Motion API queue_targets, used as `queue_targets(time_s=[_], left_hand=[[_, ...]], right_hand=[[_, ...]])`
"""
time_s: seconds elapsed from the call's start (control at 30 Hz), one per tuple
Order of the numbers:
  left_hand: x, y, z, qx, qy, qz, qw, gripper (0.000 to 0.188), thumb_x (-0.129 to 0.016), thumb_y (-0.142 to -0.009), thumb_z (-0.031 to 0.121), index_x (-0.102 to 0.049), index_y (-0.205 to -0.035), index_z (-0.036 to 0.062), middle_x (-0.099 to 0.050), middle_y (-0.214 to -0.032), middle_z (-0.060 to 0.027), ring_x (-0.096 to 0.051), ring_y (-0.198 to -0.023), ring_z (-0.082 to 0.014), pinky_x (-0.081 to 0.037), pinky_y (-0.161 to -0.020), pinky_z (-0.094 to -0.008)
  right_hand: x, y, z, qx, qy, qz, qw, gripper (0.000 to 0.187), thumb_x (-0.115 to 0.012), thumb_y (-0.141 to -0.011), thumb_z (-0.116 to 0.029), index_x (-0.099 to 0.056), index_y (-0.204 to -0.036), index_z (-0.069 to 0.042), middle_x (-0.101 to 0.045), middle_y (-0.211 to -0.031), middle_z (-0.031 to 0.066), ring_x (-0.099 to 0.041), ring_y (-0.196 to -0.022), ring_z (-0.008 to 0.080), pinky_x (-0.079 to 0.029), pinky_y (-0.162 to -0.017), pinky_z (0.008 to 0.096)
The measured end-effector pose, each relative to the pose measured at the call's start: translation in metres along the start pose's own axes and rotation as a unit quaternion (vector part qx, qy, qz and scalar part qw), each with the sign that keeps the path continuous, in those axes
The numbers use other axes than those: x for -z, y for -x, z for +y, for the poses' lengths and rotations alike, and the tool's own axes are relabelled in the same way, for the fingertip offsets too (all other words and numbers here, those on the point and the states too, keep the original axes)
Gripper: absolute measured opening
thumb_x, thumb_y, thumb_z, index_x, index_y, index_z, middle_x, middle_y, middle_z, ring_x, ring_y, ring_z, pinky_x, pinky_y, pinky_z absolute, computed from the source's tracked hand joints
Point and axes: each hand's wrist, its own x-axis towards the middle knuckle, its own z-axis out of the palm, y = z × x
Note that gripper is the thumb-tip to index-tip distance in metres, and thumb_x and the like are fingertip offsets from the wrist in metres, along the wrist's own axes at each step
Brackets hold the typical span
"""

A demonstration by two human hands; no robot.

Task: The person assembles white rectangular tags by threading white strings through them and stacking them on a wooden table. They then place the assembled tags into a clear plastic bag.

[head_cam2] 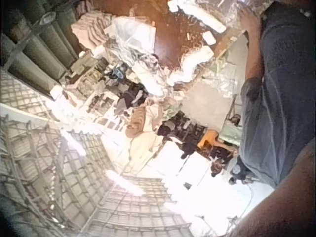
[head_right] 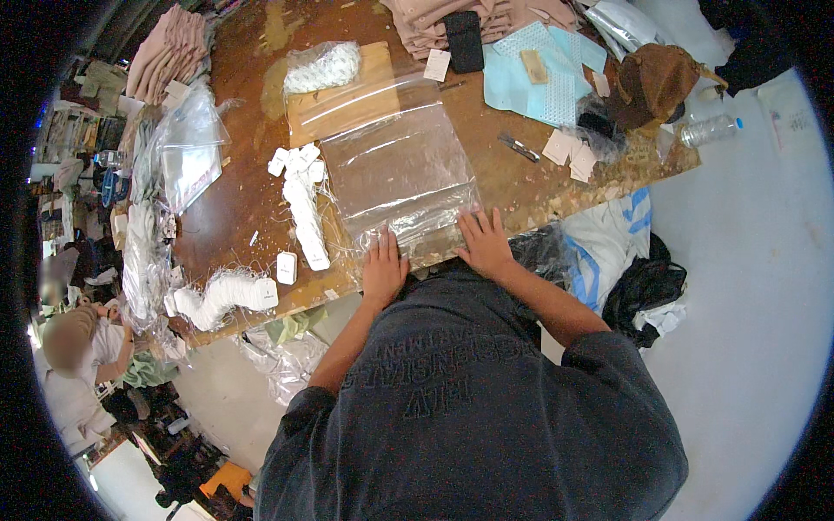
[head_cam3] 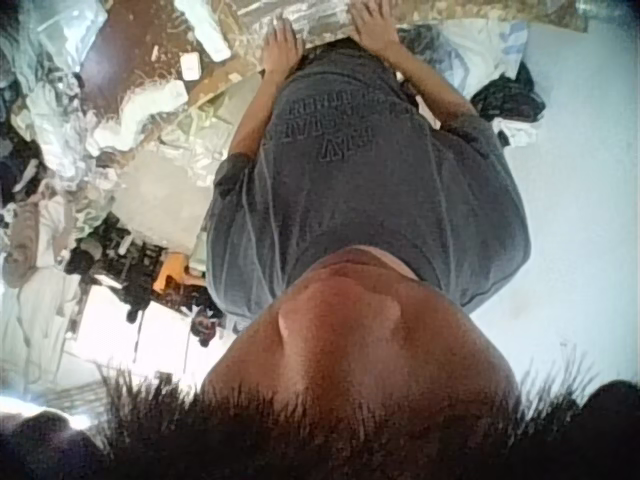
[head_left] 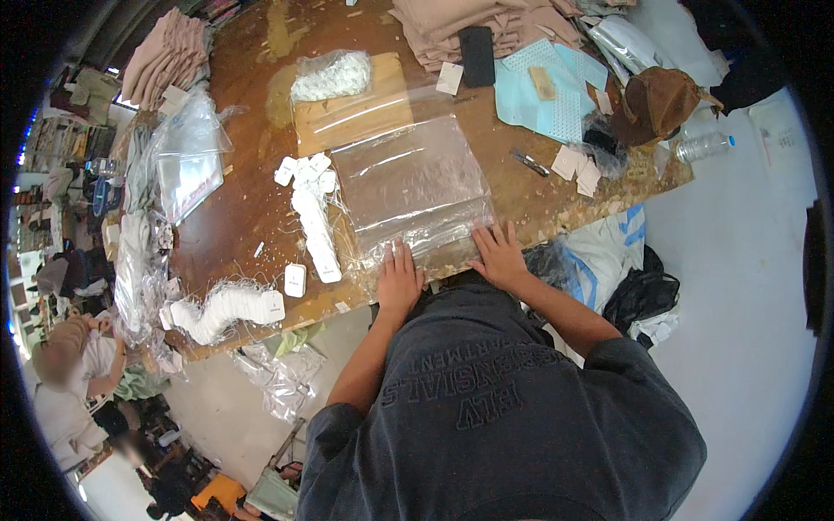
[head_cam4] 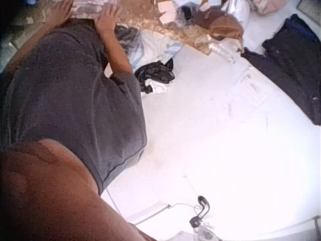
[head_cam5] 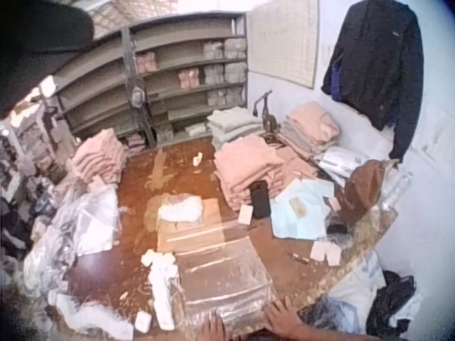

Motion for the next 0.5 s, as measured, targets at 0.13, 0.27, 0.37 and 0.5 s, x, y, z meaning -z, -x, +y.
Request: queue_targets(time_s=[0.13,0.27,0.37,0.5], left_hand=[[0.006,-0.006,0.002,-0.021,-0.028,0.03,0.999,0.057,-0.056,-0.086,0.025,-0.045,-0.136,0.0012,-0.047,-0.138,-0.0142,-0.049,-0.122,-0.0365,-0.045,-0.096,-0.0458],[0.015,-0.012,0.002,-0.024,-0.011,0.006,1.0,0.047,-0.056,-0.084,0.019,-0.052,-0.128,0.0058,-0.053,-0.13,-0.0098,-0.053,-0.115,-0.0323,-0.045,-0.092,-0.0437],[0.024,-0.021,-0.009,-0.024,0.017,0.003,1.0,0.04,-0.058,-0.081,0.018,-0.058,-0.12,0.0109,-0.056,-0.119,-0.006,-0.053,-0.112,-0.0294,-0.044,-0.09,-0.0419],[0.04,-0.025,-0.017,-0.055,0.045,0.123,0.99,0.033,-0.061,-0.076,0.016,-0.064,-0.11,0.015,-0.058,-0.11,-0.0031,-0.053,-0.112,-0.0276,-0.044,-0.088,-0.0413]], right_hand=[[0.014,-0.002,-0.017,-0.022,0.015,0.03,0.999,0.06,-0.056,-0.088,-0.046,-0.049,-0.133,-0.006,-0.045,-0.137,0.0135,-0.034,-0.132,0.0348,-0.022,-0.106,0.0629],[0.031,0.0,-0.03,0.008,-0.028,0.017,0.999,0.044,-0.061,-0.087,-0.041,-0.06,-0.117,-0.008,-0.053,-0.126,0.0139,-0.044,-0.122,0.0341,-0.032,-0.099,0.0585],[0.039,-0.01,-0.018,-0.006,-0.124,0.112,0.986,0.04,-0.057,-0.088,-0.041,-0.063,-0.109,-0.007,-0.061,-0.111,0.0135,-0.054,-0.106,0.0333,-0.041,-0.089,0.0541],[0.032,-0.061,0.035,-0.296,-0.286,0.143,0.9,0.051,-0.059,-0.089,-0.049,-0.063,-0.111,-0.004,-0.065,-0.104,0.0163,-0.06,-0.094,0.0343,-0.045,-0.082,0.0513]])
